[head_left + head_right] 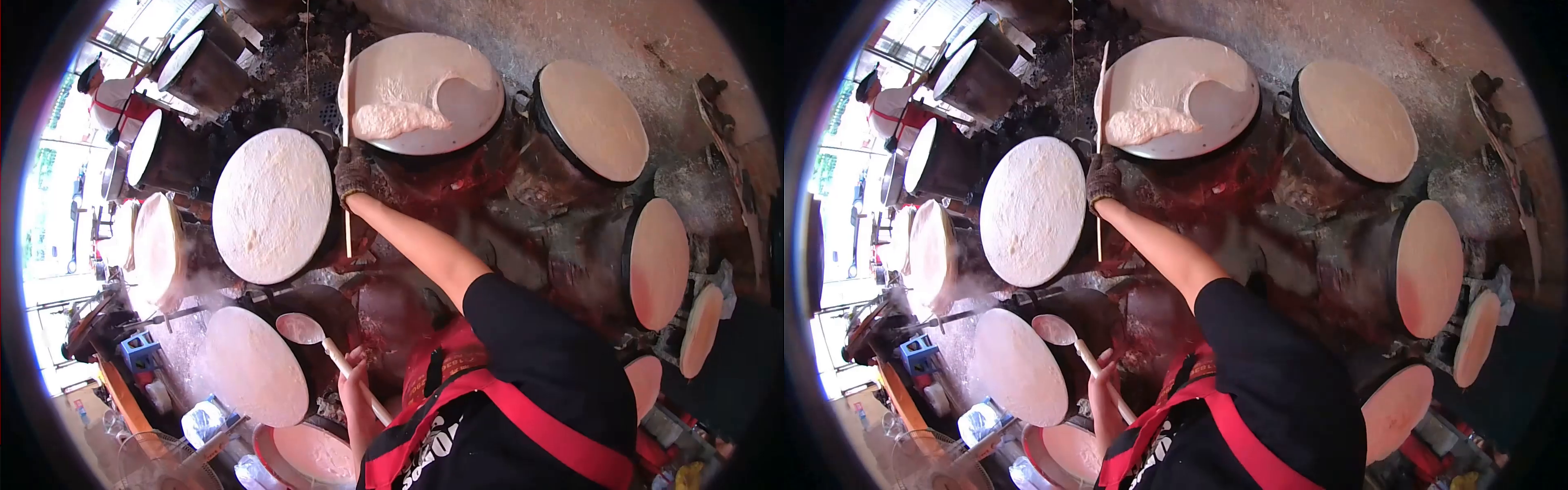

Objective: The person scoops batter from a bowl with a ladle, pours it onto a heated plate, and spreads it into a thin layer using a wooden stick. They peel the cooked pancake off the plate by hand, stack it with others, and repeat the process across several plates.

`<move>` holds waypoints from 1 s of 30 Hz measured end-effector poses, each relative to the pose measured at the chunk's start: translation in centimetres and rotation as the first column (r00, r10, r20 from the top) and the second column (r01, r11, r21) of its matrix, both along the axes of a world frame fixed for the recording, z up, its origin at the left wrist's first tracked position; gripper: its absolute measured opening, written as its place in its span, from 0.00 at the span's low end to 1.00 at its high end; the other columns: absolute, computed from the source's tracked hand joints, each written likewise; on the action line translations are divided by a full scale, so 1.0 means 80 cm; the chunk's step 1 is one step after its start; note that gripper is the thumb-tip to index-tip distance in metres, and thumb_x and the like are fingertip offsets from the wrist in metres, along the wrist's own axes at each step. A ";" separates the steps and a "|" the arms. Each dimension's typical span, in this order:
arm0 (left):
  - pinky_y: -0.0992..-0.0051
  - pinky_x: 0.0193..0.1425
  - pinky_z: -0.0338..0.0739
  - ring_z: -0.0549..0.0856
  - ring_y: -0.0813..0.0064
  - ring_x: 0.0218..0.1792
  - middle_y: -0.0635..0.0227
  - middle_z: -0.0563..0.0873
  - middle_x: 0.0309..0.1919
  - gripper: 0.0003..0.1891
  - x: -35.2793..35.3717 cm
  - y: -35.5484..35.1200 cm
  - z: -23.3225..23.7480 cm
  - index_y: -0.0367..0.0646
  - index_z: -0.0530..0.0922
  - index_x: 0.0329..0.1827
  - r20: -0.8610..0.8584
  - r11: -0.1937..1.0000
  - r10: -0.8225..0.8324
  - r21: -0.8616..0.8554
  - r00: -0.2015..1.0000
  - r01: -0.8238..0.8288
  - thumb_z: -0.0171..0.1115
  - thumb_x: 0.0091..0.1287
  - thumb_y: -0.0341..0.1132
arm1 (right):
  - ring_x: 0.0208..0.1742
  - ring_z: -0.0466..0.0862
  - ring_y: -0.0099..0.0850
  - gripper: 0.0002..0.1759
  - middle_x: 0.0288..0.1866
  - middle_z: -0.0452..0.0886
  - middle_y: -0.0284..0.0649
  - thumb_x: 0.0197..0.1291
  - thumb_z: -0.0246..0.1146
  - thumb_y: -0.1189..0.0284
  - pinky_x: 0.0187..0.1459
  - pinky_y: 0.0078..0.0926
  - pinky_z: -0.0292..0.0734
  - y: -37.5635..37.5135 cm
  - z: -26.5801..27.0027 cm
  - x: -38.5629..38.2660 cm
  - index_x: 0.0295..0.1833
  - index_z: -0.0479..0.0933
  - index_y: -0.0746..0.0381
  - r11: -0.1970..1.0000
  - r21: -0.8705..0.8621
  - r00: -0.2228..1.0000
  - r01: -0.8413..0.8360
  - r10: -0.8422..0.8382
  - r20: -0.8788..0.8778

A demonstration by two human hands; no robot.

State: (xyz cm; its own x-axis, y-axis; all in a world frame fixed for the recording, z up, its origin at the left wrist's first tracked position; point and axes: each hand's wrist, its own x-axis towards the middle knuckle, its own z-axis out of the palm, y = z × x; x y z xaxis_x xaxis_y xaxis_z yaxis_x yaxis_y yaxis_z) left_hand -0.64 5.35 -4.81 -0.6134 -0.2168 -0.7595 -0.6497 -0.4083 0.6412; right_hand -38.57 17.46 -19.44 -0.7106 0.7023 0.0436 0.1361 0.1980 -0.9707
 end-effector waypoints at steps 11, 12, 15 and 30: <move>0.88 0.34 0.67 0.74 0.87 0.30 0.78 0.78 0.33 0.18 -0.013 0.014 0.003 0.39 0.75 0.53 0.009 0.981 -0.128 0.150 0.992 0.125 0.57 0.58 0.27 | 0.08 0.62 0.20 0.19 0.14 0.64 0.26 0.64 0.55 0.56 0.08 0.23 0.57 0.178 0.027 0.181 0.61 0.69 0.40 0.684 -0.708 0.983 -0.174 0.159 -0.088; 0.88 0.33 0.67 0.74 0.87 0.30 0.78 0.78 0.32 0.18 -0.012 0.016 0.001 0.39 0.75 0.53 -0.010 0.979 -0.138 0.150 0.990 0.138 0.57 0.58 0.27 | 0.07 0.62 0.20 0.17 0.14 0.65 0.27 0.64 0.54 0.56 0.07 0.22 0.58 0.194 0.060 0.188 0.57 0.71 0.42 0.725 -0.684 0.991 -0.078 0.133 0.029; 0.88 0.31 0.67 0.74 0.88 0.28 0.78 0.77 0.30 0.18 -0.010 0.024 -0.005 0.40 0.74 0.54 -0.053 0.969 -0.156 0.183 0.986 0.163 0.57 0.59 0.27 | 0.07 0.64 0.22 0.10 0.15 0.68 0.30 0.63 0.54 0.54 0.07 0.22 0.59 0.206 0.110 0.169 0.42 0.70 0.46 0.572 -0.815 0.993 -0.097 0.115 -0.037; 0.89 0.24 0.63 0.70 0.91 0.22 0.80 0.75 0.25 0.18 -0.075 0.147 0.030 0.43 0.74 0.53 -0.014 0.951 -0.294 0.093 0.956 0.294 0.57 0.59 0.28 | 0.10 0.67 0.23 0.15 0.20 0.72 0.33 0.64 0.55 0.58 0.08 0.21 0.60 0.348 0.114 0.195 0.55 0.70 0.44 0.477 -0.842 0.931 -0.253 0.356 -0.078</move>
